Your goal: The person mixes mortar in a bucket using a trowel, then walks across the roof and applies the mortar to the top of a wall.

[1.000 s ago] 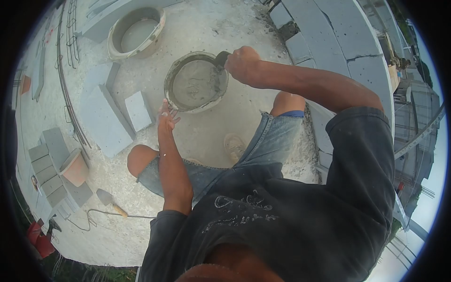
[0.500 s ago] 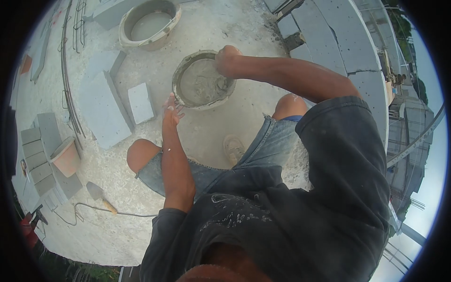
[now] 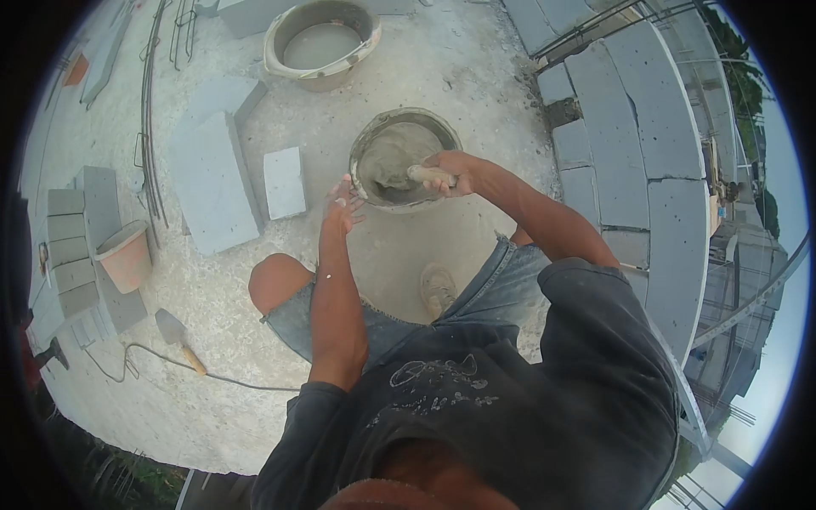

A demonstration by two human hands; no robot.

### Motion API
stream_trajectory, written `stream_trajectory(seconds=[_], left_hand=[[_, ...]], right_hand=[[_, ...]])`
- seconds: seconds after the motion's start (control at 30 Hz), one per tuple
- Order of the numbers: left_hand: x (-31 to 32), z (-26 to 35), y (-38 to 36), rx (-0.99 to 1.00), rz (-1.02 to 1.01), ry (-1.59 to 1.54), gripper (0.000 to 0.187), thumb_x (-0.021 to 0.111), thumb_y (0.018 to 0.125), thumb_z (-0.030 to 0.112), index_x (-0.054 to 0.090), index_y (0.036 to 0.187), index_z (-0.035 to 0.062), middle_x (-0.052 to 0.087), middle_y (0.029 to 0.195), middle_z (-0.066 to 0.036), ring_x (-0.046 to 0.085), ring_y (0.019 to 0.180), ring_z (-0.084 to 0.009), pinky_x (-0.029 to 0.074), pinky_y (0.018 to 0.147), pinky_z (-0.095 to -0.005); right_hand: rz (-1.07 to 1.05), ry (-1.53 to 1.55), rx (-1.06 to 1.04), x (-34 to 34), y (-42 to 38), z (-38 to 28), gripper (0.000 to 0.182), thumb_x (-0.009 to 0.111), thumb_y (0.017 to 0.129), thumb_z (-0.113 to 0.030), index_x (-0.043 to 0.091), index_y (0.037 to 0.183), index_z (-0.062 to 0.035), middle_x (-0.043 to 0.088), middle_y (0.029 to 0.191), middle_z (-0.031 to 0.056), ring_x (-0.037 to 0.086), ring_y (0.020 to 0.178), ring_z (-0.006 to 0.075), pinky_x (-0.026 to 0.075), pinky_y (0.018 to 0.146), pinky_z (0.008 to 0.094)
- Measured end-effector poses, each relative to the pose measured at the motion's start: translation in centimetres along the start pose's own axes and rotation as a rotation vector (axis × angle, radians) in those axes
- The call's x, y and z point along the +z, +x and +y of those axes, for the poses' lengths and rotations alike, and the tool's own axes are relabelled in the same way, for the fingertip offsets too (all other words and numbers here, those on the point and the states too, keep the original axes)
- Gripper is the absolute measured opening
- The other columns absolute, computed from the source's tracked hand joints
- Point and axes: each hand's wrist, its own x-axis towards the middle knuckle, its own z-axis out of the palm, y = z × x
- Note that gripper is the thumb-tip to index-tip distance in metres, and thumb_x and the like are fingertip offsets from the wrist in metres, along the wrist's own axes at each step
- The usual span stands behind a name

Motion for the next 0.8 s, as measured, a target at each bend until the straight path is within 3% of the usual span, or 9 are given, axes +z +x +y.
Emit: stream_trajectory(seconds=[0.03, 0.13, 0.23, 0.27, 0.37, 0.47, 0.57, 0.67, 0.8], left_hand=[[-0.1, -0.4, 0.2, -0.011, -0.019, 0.008, 0.075, 0.061, 0.089, 0.055, 0.032, 0.144, 0.0146, 0.043, 0.139, -0.016, 0.042, 0.128, -0.0446, 0.025, 0.101, -0.0732], [0.0, -0.4, -0.6, 0.023, -0.033, -0.002, 0.075, 0.061, 0.088, 0.055, 0.032, 0.144, 0.0142, 0.042, 0.141, -0.018, 0.041, 0.129, -0.0446, 0.024, 0.102, -0.0733], [0.2, -0.4, 0.1, -0.007, 0.004, 0.018, 0.076, 0.061, 0.088, 0.056, 0.032, 0.145, 0.0140, 0.040, 0.142, -0.020, 0.040, 0.129, -0.0446, 0.023, 0.102, -0.0731], [0.5, -0.1, 0.1, 0.000, -0.006, 0.019, 0.077, 0.061, 0.088, 0.056, 0.031, 0.145, 0.0140, 0.040, 0.143, -0.020, 0.040, 0.129, -0.0447, 0.023, 0.102, -0.0730], [0.0, -0.5, -0.3, 0.000, -0.015, 0.014, 0.080, 0.062, 0.087, 0.056, 0.029, 0.147, 0.0142, 0.038, 0.144, -0.019, 0.040, 0.130, -0.0446, 0.023, 0.103, -0.0729], [0.0, -0.6, 0.1, 0.004, -0.025, 0.004, 0.083, 0.063, 0.086, 0.057, 0.027, 0.147, 0.0143, 0.038, 0.144, -0.019, 0.040, 0.129, -0.0444, 0.022, 0.103, -0.0730], [0.2, -0.3, 0.6, 0.001, -0.008, 0.008, 0.085, 0.064, 0.085, 0.058, 0.027, 0.148, 0.0147, 0.040, 0.143, -0.019, 0.041, 0.129, -0.0439, 0.022, 0.103, -0.0729], [-0.4, -0.6, 0.9, 0.009, 0.010, 0.026, 0.084, 0.064, 0.084, 0.059, 0.029, 0.147, 0.0147, 0.042, 0.139, -0.018, 0.043, 0.127, -0.0431, 0.023, 0.102, -0.0727], [0.0, -1.2, -0.1, 0.033, 0.021, 0.019, 0.079, 0.064, 0.084, 0.059, 0.035, 0.143, 0.0135, 0.046, 0.134, -0.017, 0.046, 0.124, -0.0419, 0.024, 0.102, -0.0722]], right_hand=[[-0.033, 0.148, 0.004, -0.8, -1.4, 0.4, 0.027, 0.051, 0.098, -0.031, 0.057, 0.111, -0.0074, 0.055, 0.068, 0.0033, 0.047, 0.046, 0.0058, 0.038, 0.038, 0.0176], [-0.089, 0.013, -0.130, -2.9, -5.7, 0.4, 0.031, 0.053, 0.097, -0.034, 0.059, 0.115, -0.0087, 0.056, 0.068, 0.0030, 0.048, 0.047, 0.0070, 0.040, 0.039, 0.0201], [0.212, -0.865, -0.273, -1.7, -11.0, -2.6, 0.039, 0.054, 0.095, -0.041, 0.060, 0.117, -0.0094, 0.059, 0.076, 0.0058, 0.052, 0.052, 0.0114, 0.044, 0.043, 0.0254], [0.401, -1.177, -0.308, 0.9, -13.3, -3.4, 0.037, 0.060, 0.091, -0.039, 0.065, 0.114, -0.0101, 0.065, 0.081, 0.0098, 0.061, 0.056, 0.0186, 0.049, 0.048, 0.0324], [0.579, -1.941, -0.934, 0.3, -12.2, -3.2, 0.028, 0.064, 0.084, -0.026, 0.069, 0.108, -0.0115, 0.069, 0.085, 0.0140, 0.067, 0.064, 0.0281, 0.052, 0.055, 0.0389], [0.566, -2.102, -0.757, 3.2, -8.3, -2.6, 0.025, 0.064, 0.077, -0.017, 0.071, 0.101, -0.0142, 0.070, 0.086, 0.0140, 0.069, 0.073, 0.0315, 0.054, 0.064, 0.0431], [0.533, -2.303, -0.703, 3.2, -1.1, 0.3, 0.028, 0.063, 0.078, -0.013, 0.069, 0.104, -0.0199, 0.069, 0.078, 0.0110, 0.069, 0.077, 0.0296, 0.054, 0.064, 0.0446], [0.531, -2.101, -0.795, 2.0, -1.9, 0.6, 0.029, 0.067, 0.077, -0.014, 0.068, 0.105, -0.0155, 0.069, 0.082, 0.0126, 0.069, 0.079, 0.0310, 0.055, 0.067, 0.0428], [0.649, -1.411, -1.159, 0.9, -5.3, 0.7, 0.027, 0.073, 0.079, -0.020, 0.066, 0.103, -0.0091, 0.070, 0.085, 0.0112, 0.068, 0.077, 0.0233, 0.054, 0.069, 0.0346]])
